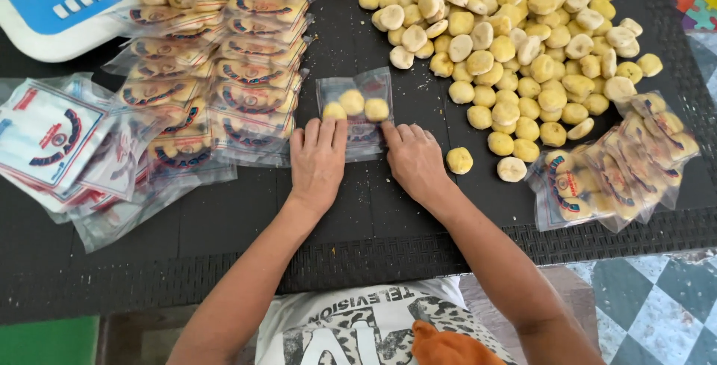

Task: The person places small round yellow food items into clear plastic bags on a table, then seals the bags and stacks them. The person repeats this process continuously throughout the clip.

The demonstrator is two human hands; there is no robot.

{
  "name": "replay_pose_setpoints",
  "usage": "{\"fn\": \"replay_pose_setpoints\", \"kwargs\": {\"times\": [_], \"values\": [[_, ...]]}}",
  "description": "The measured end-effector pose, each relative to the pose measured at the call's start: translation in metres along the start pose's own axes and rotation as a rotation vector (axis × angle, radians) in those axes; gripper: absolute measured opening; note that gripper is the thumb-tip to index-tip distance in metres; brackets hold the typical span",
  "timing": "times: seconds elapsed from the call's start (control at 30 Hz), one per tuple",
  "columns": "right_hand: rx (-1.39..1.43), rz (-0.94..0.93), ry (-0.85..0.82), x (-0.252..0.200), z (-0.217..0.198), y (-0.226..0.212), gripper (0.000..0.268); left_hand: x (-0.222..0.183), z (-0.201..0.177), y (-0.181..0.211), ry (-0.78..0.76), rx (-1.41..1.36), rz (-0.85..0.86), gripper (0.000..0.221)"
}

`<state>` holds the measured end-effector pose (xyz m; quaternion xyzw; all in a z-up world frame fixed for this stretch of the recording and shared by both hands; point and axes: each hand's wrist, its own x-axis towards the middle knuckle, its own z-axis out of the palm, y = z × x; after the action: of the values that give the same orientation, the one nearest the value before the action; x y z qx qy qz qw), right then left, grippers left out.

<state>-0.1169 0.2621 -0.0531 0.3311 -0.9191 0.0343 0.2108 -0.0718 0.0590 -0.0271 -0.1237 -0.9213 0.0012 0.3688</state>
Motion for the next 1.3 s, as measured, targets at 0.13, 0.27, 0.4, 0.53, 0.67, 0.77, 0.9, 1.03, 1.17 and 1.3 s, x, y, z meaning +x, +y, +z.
{"fn": "replay_pose_setpoints", "kwargs": {"times": [0.13, 0.27, 0.4, 0.53, 0.67, 0.77, 0.9, 1.03, 1.17, 1.3], "values": [[-0.063, 0.023, -0.080, 0.018, -0.021, -0.011, 0.054, 0.011, -0.014, 0.005, 0.050, 0.106, -0.027, 0.021], [-0.100, 0.088, -0.252, 0.024, -0.022, -0.011, 0.062, 0.004, -0.004, 0.005, 0.077, 0.081, -0.063, 0.024], [-0.054, 0.195, -0.488, 0.041, -0.043, -0.019, 0.071, -0.001, 0.002, 0.005, 0.040, 0.115, -0.155, 0.027], [-0.104, 0.127, -0.544, 0.042, -0.039, -0.013, 0.072, 0.011, -0.005, 0.007, -0.030, -0.029, -0.231, 0.042], [-0.107, 0.059, -0.541, 0.041, -0.043, -0.012, 0.073, 0.025, 0.016, 0.005, -0.158, -0.115, -0.316, 0.081], [-0.103, 0.057, -0.542, 0.038, -0.042, -0.008, 0.072, 0.028, 0.045, 0.004, -0.128, -0.172, -0.310, 0.059], [-0.079, 0.104, -0.564, 0.033, -0.051, -0.014, 0.068, 0.028, 0.060, 0.005, -0.091, -0.366, -0.229, 0.033], [-0.186, 0.078, -0.480, 0.022, -0.039, -0.011, 0.065, 0.022, 0.050, 0.005, -0.058, -0.233, -0.297, 0.059], [-0.200, 0.043, -0.388, 0.012, -0.030, -0.012, 0.057, 0.011, 0.055, 0.003, -0.013, -0.254, -0.334, 0.032], [-0.235, 0.044, -0.265, 0.018, -0.037, -0.019, 0.055, 0.008, 0.048, 0.002, -0.025, -0.372, -0.295, 0.023]]}}
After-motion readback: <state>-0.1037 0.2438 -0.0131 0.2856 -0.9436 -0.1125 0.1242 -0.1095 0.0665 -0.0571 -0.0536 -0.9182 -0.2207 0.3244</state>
